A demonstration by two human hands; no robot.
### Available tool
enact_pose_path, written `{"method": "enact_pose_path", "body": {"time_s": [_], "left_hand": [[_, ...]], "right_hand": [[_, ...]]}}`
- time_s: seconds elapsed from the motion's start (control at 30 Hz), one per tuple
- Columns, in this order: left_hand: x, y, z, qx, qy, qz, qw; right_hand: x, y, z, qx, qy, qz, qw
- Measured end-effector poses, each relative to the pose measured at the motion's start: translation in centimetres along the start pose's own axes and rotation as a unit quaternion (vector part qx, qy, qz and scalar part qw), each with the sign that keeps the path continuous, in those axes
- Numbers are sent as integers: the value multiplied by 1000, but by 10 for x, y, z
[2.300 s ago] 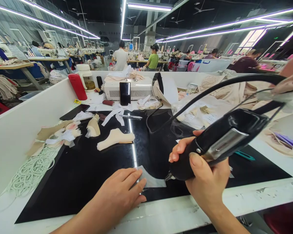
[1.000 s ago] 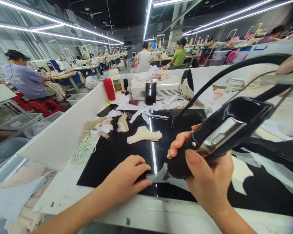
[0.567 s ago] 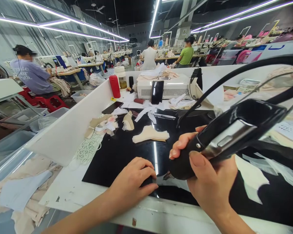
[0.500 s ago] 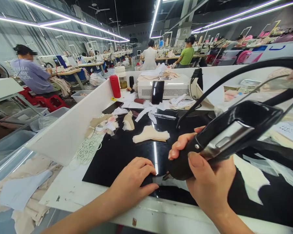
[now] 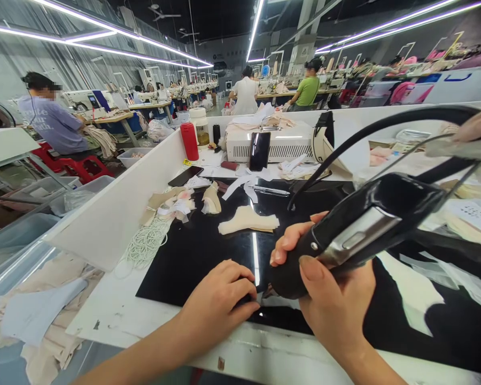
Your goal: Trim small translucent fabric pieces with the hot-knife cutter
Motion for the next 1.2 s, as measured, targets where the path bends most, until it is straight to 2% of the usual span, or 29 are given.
{"method": "enact_pose_path", "body": {"time_s": [0.33, 0.6, 0.9, 1.03, 1.2], "left_hand": [[-4, 18, 8, -38, -39, -54, 997], [1, 18, 9, -47, -26, 0, 999], [-11, 35, 9, -97, -135, -96, 981], [-13, 40, 9, -112, -160, -115, 974], [-14, 40, 5, -103, -179, -117, 971]], "right_hand": [[2, 2, 1, 1, 11, 2, 1000], [4, 1, 0, 0, 11, 11, 1000], [2, 1, 3, 0, 16, 2, 1000], [0, 1, -4, 3, 11, -2, 1000], [-3, 2, -14, 18, -7, 2, 1000]]}}
Point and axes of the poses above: each hand's wrist, its own y-axis away from the middle knuckle, its own z-axis out of the back of the hand, x = y × z, the point moved 9 cm from there along -y, towards the middle knuckle, and after that the axes turned 10 degrees about z, right-handed, at the moved point
